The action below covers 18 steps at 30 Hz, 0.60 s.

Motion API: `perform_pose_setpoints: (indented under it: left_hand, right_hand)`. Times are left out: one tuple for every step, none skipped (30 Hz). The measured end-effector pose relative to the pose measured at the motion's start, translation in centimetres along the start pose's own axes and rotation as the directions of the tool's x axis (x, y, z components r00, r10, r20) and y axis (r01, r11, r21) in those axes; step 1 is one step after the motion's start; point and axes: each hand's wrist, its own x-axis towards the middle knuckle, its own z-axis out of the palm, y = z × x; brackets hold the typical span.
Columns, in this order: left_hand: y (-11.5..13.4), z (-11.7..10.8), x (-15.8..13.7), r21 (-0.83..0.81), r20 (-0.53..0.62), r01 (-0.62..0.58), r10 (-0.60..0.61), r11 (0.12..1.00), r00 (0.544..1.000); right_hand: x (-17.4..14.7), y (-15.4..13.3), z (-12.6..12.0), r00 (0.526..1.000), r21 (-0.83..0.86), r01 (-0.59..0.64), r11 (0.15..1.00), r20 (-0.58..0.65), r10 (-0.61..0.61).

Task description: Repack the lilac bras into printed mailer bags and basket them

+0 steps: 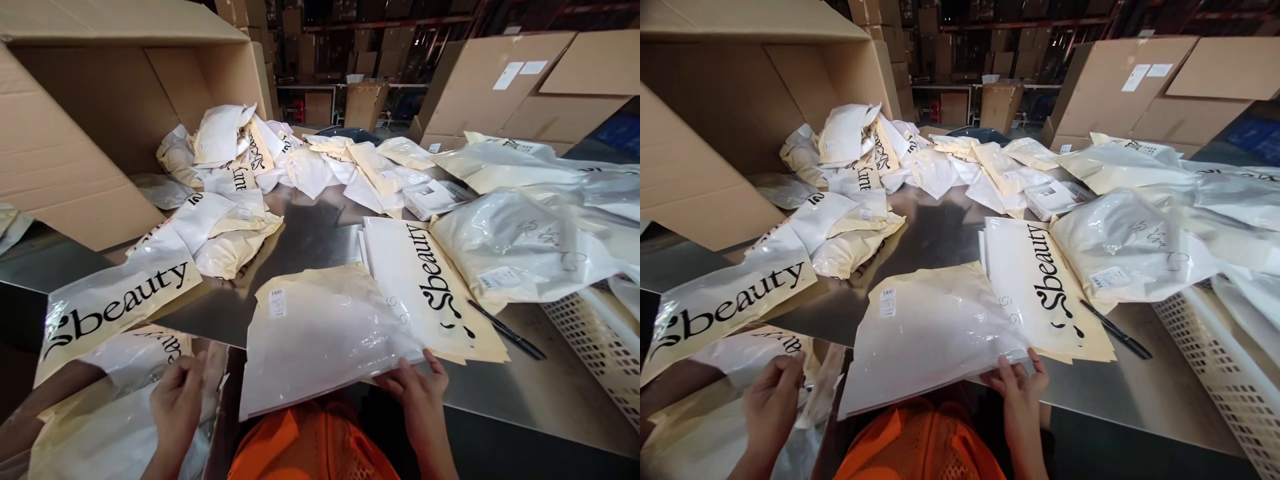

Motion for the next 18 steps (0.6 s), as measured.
perform_pose_setpoints:
  left_hand:
    - [0.8, 0.2, -0.7, 0.096, 0.046, -0.173, 0.169, 0.98, 0.985]
    - [1.8, 0.6, -1.5, 0.146, 0.128, -0.363, 0.346, 0.92, 0.929]
    - [3.1, 1.2, -2.1, 0.143, 0.225, -0.541, 0.505, 0.829, 0.833]
    - [4.6, 1.9, -2.7, 0.117, 0.344, -0.696, 0.629, 0.708, 0.698]
    - [6.2, 2.7, -3.1, 0.08, 0.459, -0.804, 0.694, 0.589, 0.554]
    - [7.8, 3.5, -3.5, 0.051, 0.567, -0.869, 0.702, 0.493, 0.432]
    - [9.3, 4.3, -3.7, 0.046, 0.674, -0.904, 0.654, 0.425, 0.342]
    - [10.7, 5.1, -3.7, 0.054, 0.772, -0.925, 0.571, 0.377, 0.278]
    - [12.0, 5.9, -3.7, 0.068, 0.846, -0.939, 0.479, 0.338, 0.233]
    - [13.1, 6.4, -3.5, 0.081, 0.894, -0.95, 0.4, 0.302, 0.204]
    - [14.2, 6.9, -3.2, 0.088, 0.921, -0.959, 0.345, 0.271, 0.182]
    - [15.2, 7.1, -2.7, 0.085, 0.934, -0.966, 0.317, 0.246, 0.163]
    - [16.2, 7.1, -2.0, 0.075, 0.939, -0.97, 0.312, 0.23, 0.147]
    - [17.2, 6.8, -1.1, 0.072, 0.937, -0.972, 0.32, 0.222, 0.143]
    - [18.2, 6.4, -0.2, 0.088, 0.931, -0.972, 0.33, 0.219, 0.159]
    - [19.2, 5.9, 0.8, 0.123, 0.916, -0.967, 0.35, 0.221, 0.197]
    - [20.2, 5.3, 1.8, 0.17, 0.891, -0.959, 0.381, 0.228, 0.249]
    - [21.0, 4.7, 2.7, 0.222, 0.856, -0.946, 0.416, 0.238, 0.306]
  right_hand:
    - [-0.3, 0.3, 0.3, 0.999, -0.031, 0.009, 0.999, 0.04, -0.008]
    - [-0.7, 0.6, 0.6, 0.997, -0.053, 0.033, 0.998, 0.072, -0.029]
    - [-1.0, 0.8, 0.9, 0.995, -0.072, 0.066, 0.995, 0.082, -0.06]
    - [-1.2, 0.9, 1.2, 0.992, -0.086, 0.107, 0.991, 0.082, -0.1]
    - [-1.4, 0.9, 1.5, 0.987, -0.097, 0.149, 0.984, 0.075, -0.142]
    - [-1.6, 0.8, 1.8, 0.981, -0.108, 0.186, 0.976, 0.076, -0.179]
    - [-1.8, 0.6, 2.0, 0.974, -0.117, 0.218, 0.969, 0.087, -0.208]
    - [-1.9, 0.4, 2.3, 0.967, -0.119, 0.244, 0.962, 0.11, -0.232]
    - [-1.9, 0.1, 2.4, 0.958, -0.116, 0.266, 0.957, 0.141, -0.249]
    - [-1.9, -0.3, 2.5, 0.949, -0.11, 0.28, 0.954, 0.181, -0.258]
    - [-1.8, -0.6, 2.5, 0.939, -0.107, 0.29, 0.951, 0.222, -0.261]
    - [-1.6, -1.0, 2.2, 0.929, -0.108, 0.296, 0.949, 0.264, -0.259]
    - [-1.3, -1.3, 1.9, 0.918, -0.121, 0.304, 0.945, 0.304, -0.256]
    - [-0.9, -1.6, 1.4, 0.907, -0.156, 0.321, 0.934, 0.336, -0.256]
    - [-0.6, -1.8, 0.7, 0.896, -0.216, 0.356, 0.909, 0.356, -0.266]
    - [-0.3, -1.9, 0.1, 0.886, -0.295, 0.412, 0.862, 0.35, -0.303]
    - [0.0, -1.9, -0.5, 0.869, -0.387, 0.485, 0.784, 0.316, -0.382]
    - [0.1, -1.8, -1.0, 0.83, -0.485, 0.554, 0.676, 0.262, -0.492]
